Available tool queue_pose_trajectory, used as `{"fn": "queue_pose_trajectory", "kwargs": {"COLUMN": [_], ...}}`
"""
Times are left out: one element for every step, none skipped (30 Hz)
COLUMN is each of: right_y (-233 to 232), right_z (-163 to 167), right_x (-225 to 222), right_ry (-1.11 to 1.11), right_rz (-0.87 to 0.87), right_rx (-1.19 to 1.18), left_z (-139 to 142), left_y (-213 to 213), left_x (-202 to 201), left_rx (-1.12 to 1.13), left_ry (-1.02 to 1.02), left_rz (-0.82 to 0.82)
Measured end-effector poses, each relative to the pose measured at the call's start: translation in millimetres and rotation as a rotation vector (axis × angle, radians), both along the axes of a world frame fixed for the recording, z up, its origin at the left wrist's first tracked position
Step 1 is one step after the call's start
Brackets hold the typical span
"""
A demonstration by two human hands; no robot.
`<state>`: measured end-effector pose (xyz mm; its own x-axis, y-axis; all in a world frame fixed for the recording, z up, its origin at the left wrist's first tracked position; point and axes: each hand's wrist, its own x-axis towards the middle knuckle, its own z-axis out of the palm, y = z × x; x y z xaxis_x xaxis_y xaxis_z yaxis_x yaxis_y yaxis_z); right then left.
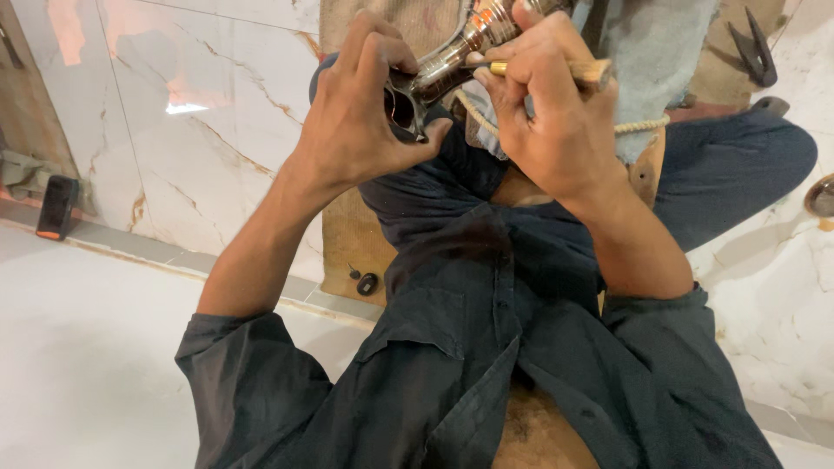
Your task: The person sits cross-legged on the floor hammering decorative patterns into a brass vase-like vessel. They hold a punch against the metal with one hand and strike it with a wooden mallet in the other, working around the vessel's surface, which is steadied by a rope tied around it.
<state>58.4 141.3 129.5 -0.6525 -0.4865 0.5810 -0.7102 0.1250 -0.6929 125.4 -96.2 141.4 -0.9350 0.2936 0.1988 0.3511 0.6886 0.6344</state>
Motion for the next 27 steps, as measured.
{"fn": "queue_pose_trajectory", "kwargs": {"right_y": [0.0, -0.1, 0.0, -0.3, -0.2, -0.4, -0.5, -0.7, -0.7, -0.9, -0.9, -0.8, -0.7, -0.4, -0.4, -0.1, 0.0, 0.0, 0.1, 0.1, 0.1, 0.0, 0.0, -0.1, -0.1, -0.1, 0.1], "right_z": [-0.3, -0.5, -0.9, -1.1, -1.2, -1.1, -1.0, -0.6, -0.2, 0.3, 0.8, 1.3, 1.7, 1.9, 2.0, 1.8, 1.6, 1.2, 0.7, 0.1, -0.6, -1.4, -2.3, -3.2, -4.1, -5.1, -5.9], "right_x": [0.3, 0.5, 0.6, 0.4, 0.5, 0.3, 0.5, 0.3, 0.7, 0.8, 1.2, 1.6, 1.8, 2.0, 2.0, 2.0, 2.3, 2.3, 2.7, 3.1, 3.5, 3.8, 4.1, 4.3, 4.3, 4.5, 4.4], "right_ry": [0.011, -0.002, -0.016, -0.024, -0.019, -0.012, -0.003, 0.007, 0.016, 0.023, 0.011, -0.005, -0.017, -0.023, -0.025, -0.027, -0.039, -0.05, -0.065, -0.071, -0.076, -0.076, -0.075, -0.072, -0.069, -0.062, -0.053], "right_rz": [-0.002, -0.018, -0.034, -0.053, -0.045, -0.035, -0.021, -0.018, -0.013, -0.01, -0.007, -0.006, -0.007, -0.01, -0.012, -0.01, -0.008, -0.005, -0.007, -0.008, -0.006, -0.009, -0.013, -0.016, -0.015, -0.01, -0.006], "right_rx": [-0.006, 0.017, 0.042, 0.065, 0.047, 0.028, 0.01, -0.004, -0.018, -0.032, -0.028, -0.022, -0.018, -0.014, -0.011, -0.009, -0.024, -0.04, -0.054, -0.047, -0.042, -0.039, -0.036, -0.033, -0.03, -0.03, -0.03], "left_z": [-0.5, -1.0, -1.9, -3.1, -4.4, -5.5, -6.3, -6.6, -6.6, -6.5, -6.2, -5.8, -5.4, -5.5, -5.3, -5.5, -5.5, -5.7, -6.0, -6.2, -6.4, -6.4, -6.1, -5.6, -4.7, -3.0, -1.2], "left_y": [0.0, 0.5, 1.9, 2.9, 3.7, 4.6, 5.4, 5.7, 6.1, 6.4, 6.9, 7.9, 8.6, 9.4, 10.1, 10.9, 11.6, 11.8, 12.4, 13.2, 14.1, 15.0, 15.9, 16.8, 18.1, 19.2, 20.0], "left_x": [0.5, 1.9, 4.0, 5.0, 5.7, 6.4, 7.5, 8.2, 9.1, 9.6, 10.2, 11.3, 11.8, 11.8, 12.0, 12.1, 12.7, 12.7, 12.7, 13.0, 13.1, 13.0, 12.7, 11.7, 11.1, 11.3, 10.3], "left_rx": [0.019, 0.041, 0.031, 0.021, 0.011, 0.023, 0.035, 0.047, 0.041, 0.034, 0.027, 0.039, 0.049, 0.059, 0.076, 0.093, 0.111, 0.128, 0.146, 0.165, 0.178, 0.19, 0.204, 0.218, 0.236, 0.253, 0.251], "left_ry": [-0.017, -0.041, -0.055, -0.061, -0.066, -0.089, -0.109, -0.13, -0.127, -0.126, -0.128, -0.146, -0.161, -0.17, -0.176, -0.182, -0.192, -0.202, -0.215, -0.234, -0.224, -0.21, -0.217, -0.223, -0.25, -0.281, -0.295], "left_rz": [0.01, 0.016, 0.043, 0.068, 0.091, 0.093, 0.1, 0.11, 0.117, 0.124, 0.129, 0.15, 0.168, 0.183, 0.185, 0.191, 0.202, 0.217, 0.228, 0.238, 0.242, 0.242, 0.249, 0.256, 0.276, 0.297, 0.32]}}
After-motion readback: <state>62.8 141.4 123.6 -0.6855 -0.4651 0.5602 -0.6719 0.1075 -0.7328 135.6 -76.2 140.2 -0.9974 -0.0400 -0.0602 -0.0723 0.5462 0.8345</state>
